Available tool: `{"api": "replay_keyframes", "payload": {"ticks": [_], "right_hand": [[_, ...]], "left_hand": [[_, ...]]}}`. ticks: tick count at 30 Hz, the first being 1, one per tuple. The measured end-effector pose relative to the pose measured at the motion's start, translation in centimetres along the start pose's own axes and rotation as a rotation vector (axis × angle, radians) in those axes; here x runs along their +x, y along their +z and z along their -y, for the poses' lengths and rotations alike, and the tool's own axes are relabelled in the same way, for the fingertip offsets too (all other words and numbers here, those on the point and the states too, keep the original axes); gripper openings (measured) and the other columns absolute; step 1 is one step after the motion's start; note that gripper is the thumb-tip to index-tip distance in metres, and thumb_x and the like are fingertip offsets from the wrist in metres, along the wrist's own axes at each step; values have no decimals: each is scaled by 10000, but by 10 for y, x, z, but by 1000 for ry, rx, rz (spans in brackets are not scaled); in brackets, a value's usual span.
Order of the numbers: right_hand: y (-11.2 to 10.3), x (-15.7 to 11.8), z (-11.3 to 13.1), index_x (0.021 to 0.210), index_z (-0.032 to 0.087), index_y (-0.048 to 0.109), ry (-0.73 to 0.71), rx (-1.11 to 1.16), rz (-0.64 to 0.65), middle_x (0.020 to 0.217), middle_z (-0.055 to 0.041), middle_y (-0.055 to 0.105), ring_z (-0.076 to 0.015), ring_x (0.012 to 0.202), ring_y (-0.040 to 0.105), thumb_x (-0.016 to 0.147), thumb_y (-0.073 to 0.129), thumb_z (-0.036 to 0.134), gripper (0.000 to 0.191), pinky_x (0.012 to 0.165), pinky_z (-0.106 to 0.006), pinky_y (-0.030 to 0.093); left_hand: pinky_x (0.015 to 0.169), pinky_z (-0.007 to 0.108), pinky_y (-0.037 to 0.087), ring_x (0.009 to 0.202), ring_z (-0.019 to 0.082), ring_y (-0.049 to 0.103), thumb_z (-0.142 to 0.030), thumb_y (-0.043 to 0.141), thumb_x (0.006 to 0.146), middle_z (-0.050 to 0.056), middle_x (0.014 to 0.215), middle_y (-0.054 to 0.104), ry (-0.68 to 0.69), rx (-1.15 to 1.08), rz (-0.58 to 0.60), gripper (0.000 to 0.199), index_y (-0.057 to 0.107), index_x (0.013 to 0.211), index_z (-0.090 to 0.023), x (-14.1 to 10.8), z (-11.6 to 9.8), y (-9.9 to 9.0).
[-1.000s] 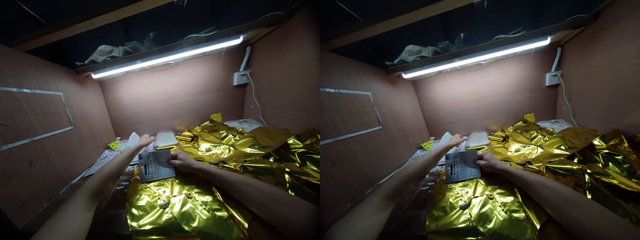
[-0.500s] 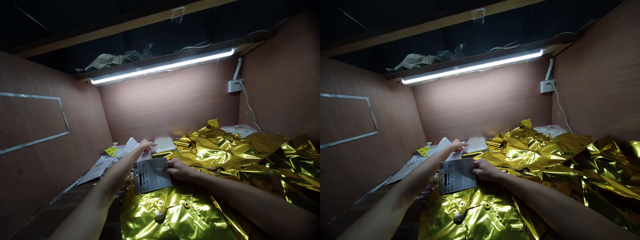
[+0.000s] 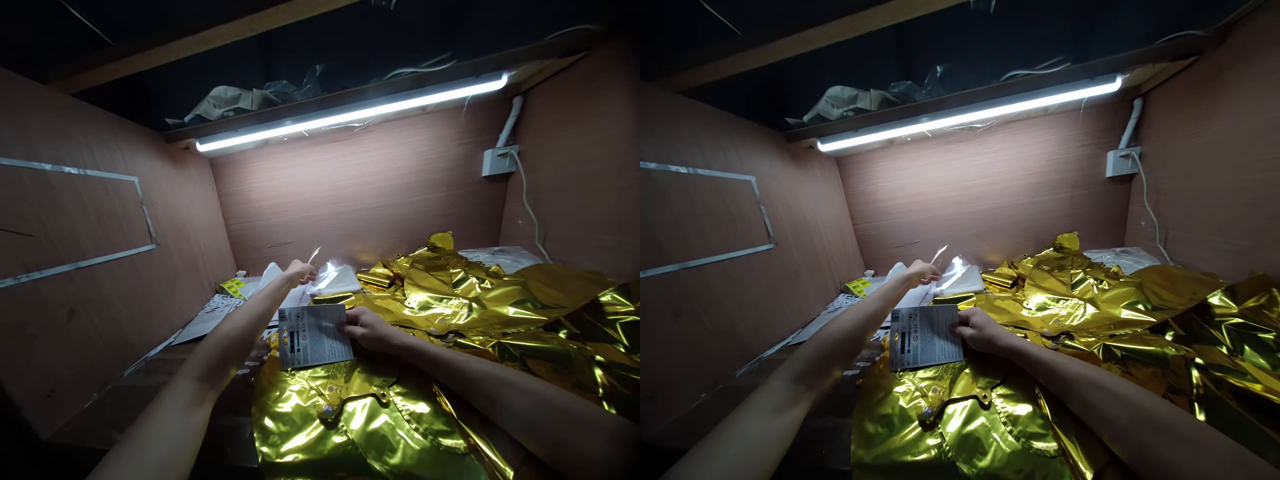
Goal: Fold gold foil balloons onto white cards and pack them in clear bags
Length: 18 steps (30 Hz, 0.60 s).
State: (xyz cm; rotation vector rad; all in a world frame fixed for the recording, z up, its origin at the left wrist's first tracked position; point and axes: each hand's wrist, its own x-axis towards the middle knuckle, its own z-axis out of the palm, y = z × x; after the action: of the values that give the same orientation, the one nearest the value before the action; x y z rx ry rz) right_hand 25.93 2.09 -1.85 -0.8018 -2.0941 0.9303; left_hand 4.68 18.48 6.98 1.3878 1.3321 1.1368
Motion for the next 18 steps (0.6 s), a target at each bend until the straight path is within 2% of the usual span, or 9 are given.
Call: {"api": "replay_keyframes", "payload": {"ticks": [3, 7, 10, 13, 15, 18], "right_hand": [[0, 1, 0, 725, 165, 583, -19, -69, -23, 686, -1, 535, -146, 653, 466, 854, 560, 330, 211, 623, -265, 390], [-1, 4, 0, 750, 161, 603, -13, -109, -37, 708, -10, 560, -157, 683, 485, 853, 553, 313, 191, 645, -269, 399], [0, 5, 0, 764, 162, 608, -3, -89, -35, 714, -12, 561, -161, 691, 487, 851, 553, 314, 183, 644, -269, 402], [2, 5, 2, 757, 168, 596, 16, -67, -26, 704, -8, 553, -158, 674, 476, 846, 570, 332, 188, 636, -270, 398], [3, 5, 3, 750, 171, 593, 22, -63, -24, 702, -8, 552, -160, 676, 477, 843, 581, 345, 197, 637, -273, 398], [2, 4, 5, 754, 172, 593, 14, -71, -26, 708, -9, 555, -163, 685, 484, 840, 587, 347, 195, 640, -274, 399]], "left_hand": [[801, 378, 605, 946, 198, 682, -317, 647, 983, 88, 1154, 672, -16, -46, -9, 288, 639, 1208, -137, -17, -4, -17], [763, 307, 604, 832, 163, 710, -179, 729, 917, 79, 979, 719, 55, -146, -14, 194, 660, 1084, -108, -44, -1, -41], [808, 297, 598, 838, 168, 728, -82, 738, 884, 112, 939, 731, 90, -193, 9, 176, 657, 1040, -89, -53, 5, -46], [837, 358, 602, 946, 199, 707, -202, 688, 948, 124, 1101, 703, 71, -187, 18, 223, 653, 1143, -100, -46, 9, -32], [859, 407, 597, 1017, 220, 678, -309, 651, 979, 111, 1211, 662, 46, -171, 3, 306, 634, 1232, -138, -35, 9, -15], [911, 436, 578, 1085, 243, 653, -356, 633, 987, 115, 1292, 628, 16, -140, -22, 345, 623, 1276, -167, -17, 10, 14]]}}
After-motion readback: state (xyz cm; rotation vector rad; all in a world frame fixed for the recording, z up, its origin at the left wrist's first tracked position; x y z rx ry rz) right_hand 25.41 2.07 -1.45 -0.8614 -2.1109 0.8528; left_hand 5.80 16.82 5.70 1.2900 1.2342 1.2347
